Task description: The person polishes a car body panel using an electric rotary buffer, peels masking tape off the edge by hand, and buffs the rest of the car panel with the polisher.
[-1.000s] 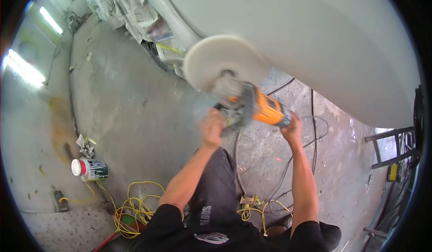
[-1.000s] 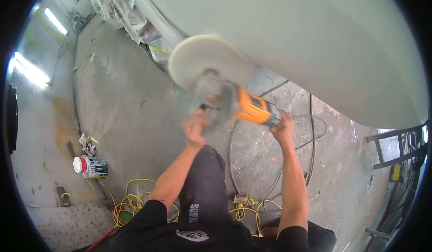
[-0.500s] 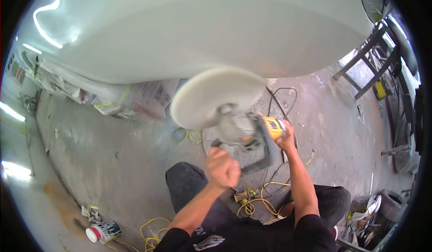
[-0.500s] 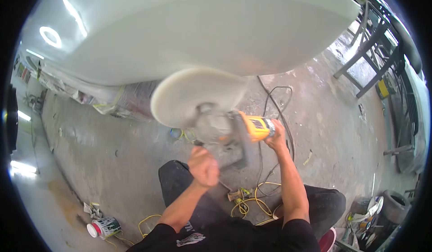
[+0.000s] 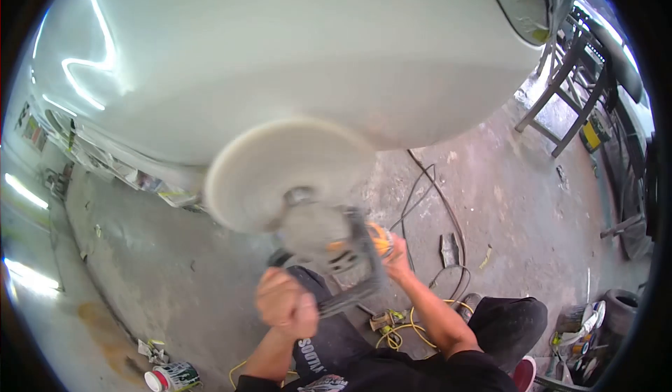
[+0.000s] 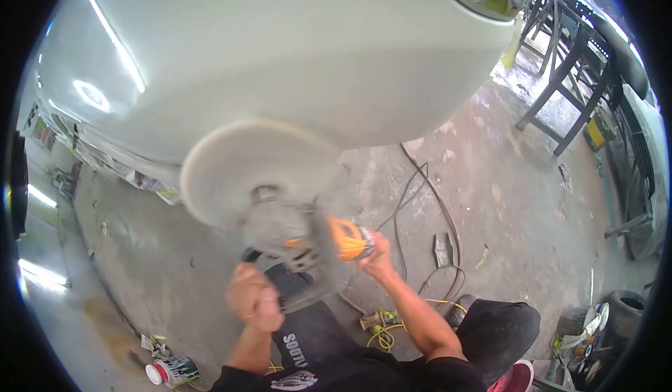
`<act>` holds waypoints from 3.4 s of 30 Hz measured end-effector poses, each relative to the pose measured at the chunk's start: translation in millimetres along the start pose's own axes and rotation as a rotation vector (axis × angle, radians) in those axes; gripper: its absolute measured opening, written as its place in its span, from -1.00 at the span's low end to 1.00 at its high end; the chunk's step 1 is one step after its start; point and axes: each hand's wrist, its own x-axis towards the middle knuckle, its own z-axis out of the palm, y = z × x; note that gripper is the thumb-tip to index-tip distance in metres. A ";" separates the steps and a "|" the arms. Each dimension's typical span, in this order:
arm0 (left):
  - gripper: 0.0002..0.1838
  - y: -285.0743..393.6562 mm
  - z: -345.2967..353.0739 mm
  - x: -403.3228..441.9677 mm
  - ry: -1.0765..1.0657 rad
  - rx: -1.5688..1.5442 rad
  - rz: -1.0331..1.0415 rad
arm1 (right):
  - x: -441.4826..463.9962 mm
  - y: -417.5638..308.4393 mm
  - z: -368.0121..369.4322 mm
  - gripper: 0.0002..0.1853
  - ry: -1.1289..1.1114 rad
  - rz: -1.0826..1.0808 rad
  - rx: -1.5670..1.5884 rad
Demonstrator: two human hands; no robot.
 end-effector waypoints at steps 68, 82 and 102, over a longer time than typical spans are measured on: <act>-0.68 104.0 -70.2 236.2 -0.095 -0.153 0.519 | -44.9 -268.3 -25.0 -0.72 0.043 -0.160 0.061; -0.77 100.1 -86.7 270.6 0.279 -0.228 0.650 | -7.2 -272.8 -2.6 -0.82 0.093 -0.177 0.109; -0.64 -38.5 -266.1 260.8 1.177 -0.130 0.126 | 116.8 -344.3 99.0 -0.62 -0.212 -0.399 -0.032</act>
